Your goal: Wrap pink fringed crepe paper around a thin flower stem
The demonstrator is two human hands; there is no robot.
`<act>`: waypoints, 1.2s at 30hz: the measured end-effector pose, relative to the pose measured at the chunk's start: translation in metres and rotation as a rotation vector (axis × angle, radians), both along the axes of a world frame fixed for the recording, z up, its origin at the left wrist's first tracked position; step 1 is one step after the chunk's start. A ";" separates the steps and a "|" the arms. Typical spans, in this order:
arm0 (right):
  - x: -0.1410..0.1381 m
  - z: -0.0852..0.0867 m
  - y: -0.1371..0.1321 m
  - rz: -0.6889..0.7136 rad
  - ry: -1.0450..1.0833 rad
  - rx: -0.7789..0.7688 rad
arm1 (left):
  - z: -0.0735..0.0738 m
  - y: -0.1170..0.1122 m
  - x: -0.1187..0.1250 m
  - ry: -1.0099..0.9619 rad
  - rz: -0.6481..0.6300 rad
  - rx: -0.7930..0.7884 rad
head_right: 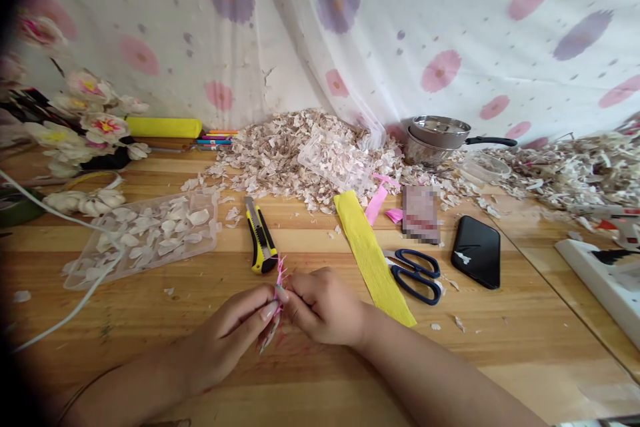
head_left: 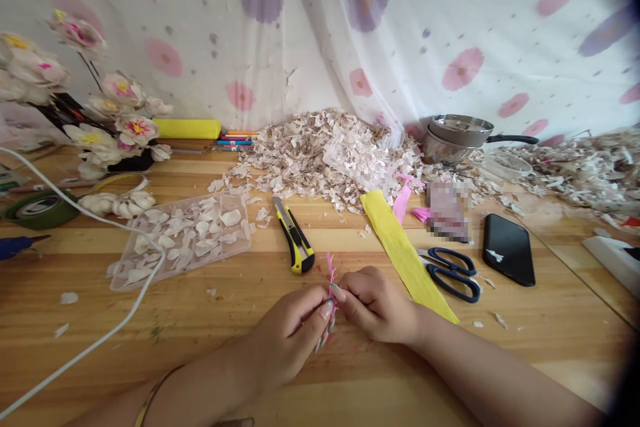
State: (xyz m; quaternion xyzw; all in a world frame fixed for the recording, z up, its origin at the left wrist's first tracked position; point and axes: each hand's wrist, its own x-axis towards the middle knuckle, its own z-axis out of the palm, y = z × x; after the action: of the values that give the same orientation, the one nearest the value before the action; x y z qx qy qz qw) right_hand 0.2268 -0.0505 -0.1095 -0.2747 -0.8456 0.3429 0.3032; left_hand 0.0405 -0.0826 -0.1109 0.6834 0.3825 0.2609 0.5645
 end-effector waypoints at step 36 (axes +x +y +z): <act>0.001 -0.001 0.000 0.054 0.129 -0.098 | -0.004 -0.002 -0.002 -0.015 -0.038 -0.017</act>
State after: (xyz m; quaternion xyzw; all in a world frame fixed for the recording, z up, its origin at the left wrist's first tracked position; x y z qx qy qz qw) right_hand 0.2282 -0.0501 -0.1104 -0.2436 -0.8135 0.4089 0.3340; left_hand 0.0388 -0.0841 -0.1146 0.6836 0.3675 0.2520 0.5780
